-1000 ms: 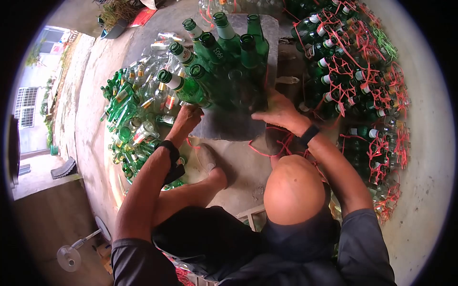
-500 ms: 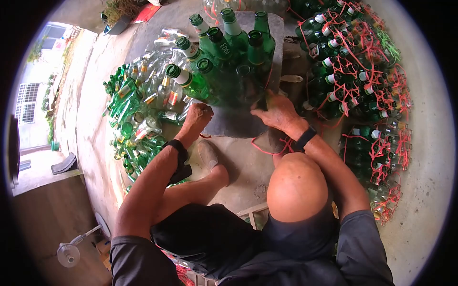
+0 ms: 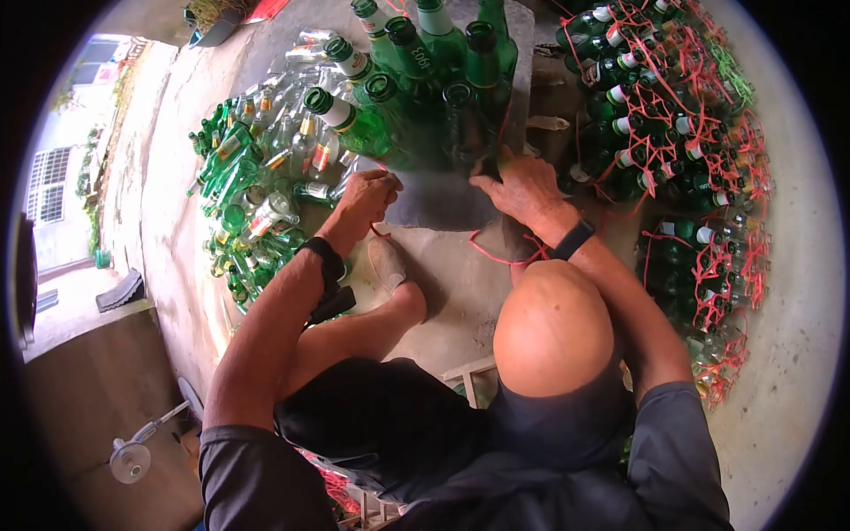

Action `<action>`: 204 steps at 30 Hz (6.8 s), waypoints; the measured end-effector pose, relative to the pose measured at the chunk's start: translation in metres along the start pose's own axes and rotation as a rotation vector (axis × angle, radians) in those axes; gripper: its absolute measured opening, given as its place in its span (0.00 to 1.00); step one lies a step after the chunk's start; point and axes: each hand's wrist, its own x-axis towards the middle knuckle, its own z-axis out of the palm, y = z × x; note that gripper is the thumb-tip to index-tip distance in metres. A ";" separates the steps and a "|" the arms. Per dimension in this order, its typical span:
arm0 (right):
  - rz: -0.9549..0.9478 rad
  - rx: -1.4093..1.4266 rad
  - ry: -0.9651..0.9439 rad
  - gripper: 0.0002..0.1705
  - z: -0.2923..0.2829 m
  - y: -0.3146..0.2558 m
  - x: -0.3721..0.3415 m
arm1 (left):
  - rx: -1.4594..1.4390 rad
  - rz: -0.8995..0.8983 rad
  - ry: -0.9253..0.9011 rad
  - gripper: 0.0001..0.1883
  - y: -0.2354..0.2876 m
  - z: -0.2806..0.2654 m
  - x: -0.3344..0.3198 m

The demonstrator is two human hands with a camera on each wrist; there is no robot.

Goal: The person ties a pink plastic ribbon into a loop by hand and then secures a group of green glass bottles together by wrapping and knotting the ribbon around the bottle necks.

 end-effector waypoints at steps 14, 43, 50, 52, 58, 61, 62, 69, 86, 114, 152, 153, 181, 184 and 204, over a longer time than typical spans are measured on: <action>0.113 -0.069 -0.039 0.17 0.005 -0.005 -0.005 | 0.076 0.086 0.051 0.09 0.009 0.018 -0.014; 0.127 -0.007 -0.052 0.32 0.004 -0.014 -0.007 | -0.453 -0.081 0.441 0.08 0.038 0.067 -0.064; 0.127 0.007 -0.043 0.31 -0.001 -0.011 -0.005 | -0.376 -0.029 0.491 0.08 0.011 0.078 -0.063; 0.143 0.006 -0.076 0.31 -0.003 -0.015 -0.008 | -0.428 -0.067 0.483 0.08 0.005 0.081 -0.067; 0.111 0.014 -0.038 0.31 0.005 -0.008 -0.011 | -0.484 -0.140 0.508 0.09 -0.023 0.080 -0.062; 0.069 0.047 0.000 0.31 0.008 -0.005 -0.009 | -0.596 -0.123 0.497 0.09 -0.036 0.081 -0.048; 0.090 0.020 -0.053 0.31 0.007 -0.004 -0.010 | -0.558 -0.110 0.499 0.10 -0.038 0.087 -0.047; 0.159 0.033 -0.118 0.32 0.001 -0.007 -0.010 | -0.557 -0.036 0.432 0.10 -0.037 0.104 -0.034; 0.079 -0.040 -0.024 0.17 -0.002 -0.016 -0.016 | -0.618 0.040 0.371 0.11 -0.020 0.115 -0.040; 0.260 0.771 -0.519 0.22 -0.038 -0.008 -0.063 | -0.645 0.008 -0.120 0.13 0.020 0.161 -0.030; 0.224 0.664 -0.052 0.14 -0.183 -0.076 -0.057 | -0.409 0.167 -0.007 0.13 0.034 0.143 -0.030; 0.168 0.592 -0.083 0.12 -0.207 -0.100 -0.066 | -0.424 0.198 -0.021 0.12 0.035 0.141 -0.029; -0.520 0.157 -0.061 0.17 -0.116 -0.258 -0.179 | 0.330 0.473 -0.203 0.08 0.039 0.114 -0.004; -0.429 0.162 -0.093 0.14 -0.114 -0.262 -0.182 | 0.198 0.326 -0.207 0.07 0.028 0.117 0.019; -0.766 0.362 -0.608 0.07 -0.108 -0.314 -0.201 | 1.139 0.803 -0.088 0.16 0.020 0.124 0.011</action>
